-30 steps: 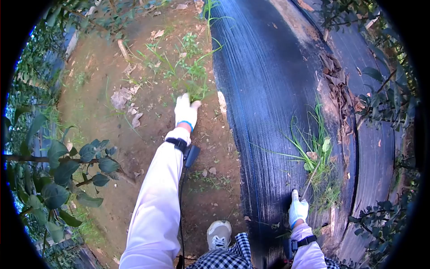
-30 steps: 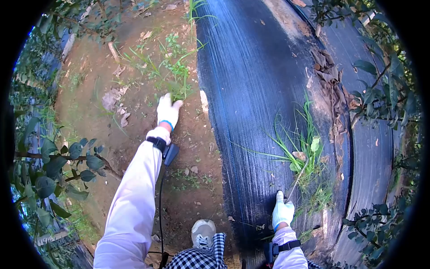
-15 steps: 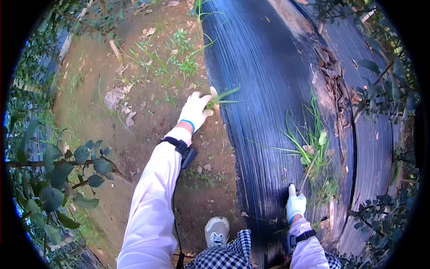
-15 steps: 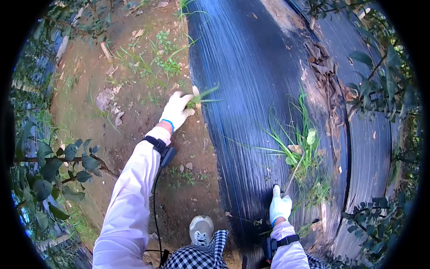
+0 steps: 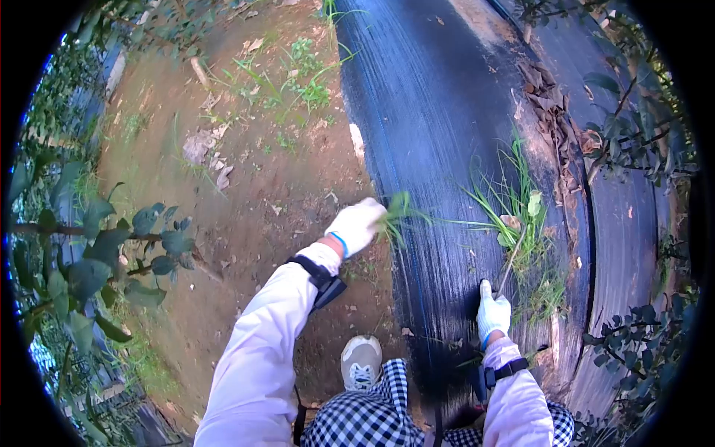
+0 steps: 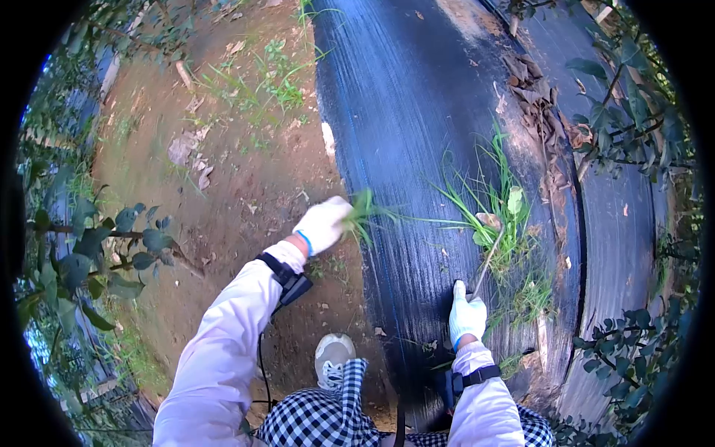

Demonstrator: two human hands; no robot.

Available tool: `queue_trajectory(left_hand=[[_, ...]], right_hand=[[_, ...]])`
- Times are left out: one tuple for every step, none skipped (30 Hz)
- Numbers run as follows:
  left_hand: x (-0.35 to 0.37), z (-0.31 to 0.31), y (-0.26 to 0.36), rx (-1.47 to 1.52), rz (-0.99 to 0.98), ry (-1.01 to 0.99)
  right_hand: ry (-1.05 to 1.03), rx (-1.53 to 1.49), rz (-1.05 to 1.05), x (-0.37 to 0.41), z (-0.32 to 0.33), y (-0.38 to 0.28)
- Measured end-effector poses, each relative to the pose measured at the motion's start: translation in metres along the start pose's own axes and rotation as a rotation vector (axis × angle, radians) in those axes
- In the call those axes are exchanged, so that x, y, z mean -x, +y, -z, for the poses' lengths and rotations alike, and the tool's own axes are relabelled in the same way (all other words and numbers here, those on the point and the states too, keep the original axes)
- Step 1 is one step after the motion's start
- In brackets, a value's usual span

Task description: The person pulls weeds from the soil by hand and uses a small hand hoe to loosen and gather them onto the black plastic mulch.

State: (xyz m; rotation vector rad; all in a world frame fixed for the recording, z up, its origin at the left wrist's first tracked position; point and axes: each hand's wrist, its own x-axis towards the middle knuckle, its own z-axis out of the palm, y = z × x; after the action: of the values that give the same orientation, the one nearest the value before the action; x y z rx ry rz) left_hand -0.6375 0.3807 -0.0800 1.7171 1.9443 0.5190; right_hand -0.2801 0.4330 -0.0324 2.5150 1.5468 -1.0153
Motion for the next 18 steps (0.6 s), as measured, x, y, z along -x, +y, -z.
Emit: queue_trajectory(left_hand=[[0.011, 0.006, -0.010, 0.117, 0.109, 0.074], [0.022, 0.014, -0.021, 0.232, 0.213, 0.150], [0.038, 0.028, -0.029, 0.324, 0.313, 0.197], [0.060, 0.041, -0.037, 0.416, 0.413, 0.243], [0.084, 0.048, -0.051, 0.316, 0.418, 0.223], [0.105, 0.050, -0.060, 0.217, 0.424, 0.201], [0.117, 0.054, -0.057, 0.005, 0.417, 0.046], [0.126, 0.040, -0.059, 0.205, 0.409, 0.033], [0.138, 0.023, -0.057, 0.024, 0.387, 0.029], [0.135, 0.023, -0.028, -0.154, 0.362, 0.026], [0.129, 0.027, -0.008, -0.111, 0.286, 0.057], [0.126, 0.009, -0.012, -0.086, 0.251, 0.104], [0.124, -0.011, -0.024, -0.084, 0.223, 0.181], [0.122, -0.020, -0.028, -0.082, 0.194, 0.258], [0.123, -0.026, -0.033, -0.010, 0.226, 0.395], [0.119, -0.024, -0.032, 0.370, 0.541, 0.372], [0.120, -0.018, -0.032, 0.420, 0.503, 0.382], [0.124, -0.010, -0.033, 0.468, 0.469, 0.391]], right_hand=[[-0.019, -0.026, -0.008, -0.006, -0.002, 0.006], [-0.036, -0.055, -0.016, -0.011, -0.005, 0.012], [-0.003, -0.033, 0.009, 0.003, 0.003, -0.004], [0.003, -0.026, 0.015, 0.003, 0.004, -0.007], [0.007, -0.020, 0.018, 0.004, 0.004, -0.007], [0.011, -0.011, 0.022, 0.005, 0.002, -0.007], [0.018, -0.005, 0.008, 0.004, 0.001, -0.006], [0.022, -0.016, 0.029, 0.004, 0.000, -0.006], [0.030, -0.024, 0.048, 0.005, 0.000, -0.006], [0.040, -0.031, 0.069, 0.005, 0.001, -0.005], [0.063, -0.004, 0.078, 0.002, -0.002, -0.002], [0.037, -0.013, 0.062, -0.001, -0.002, 0.001], [0.011, -0.021, 0.045, -0.002, -0.002, 0.002], [-0.014, -0.030, 0.029, -0.005, -0.002, 0.004], [-0.071, -0.088, -0.019, -0.011, -0.005, 0.010], [-0.060, -0.071, -0.011, -0.012, -0.005, 0.011], [-0.051, -0.055, -0.006, -0.014, -0.006, 0.012], [-0.044, -0.037, -0.002, -0.014, -0.006, 0.013]])
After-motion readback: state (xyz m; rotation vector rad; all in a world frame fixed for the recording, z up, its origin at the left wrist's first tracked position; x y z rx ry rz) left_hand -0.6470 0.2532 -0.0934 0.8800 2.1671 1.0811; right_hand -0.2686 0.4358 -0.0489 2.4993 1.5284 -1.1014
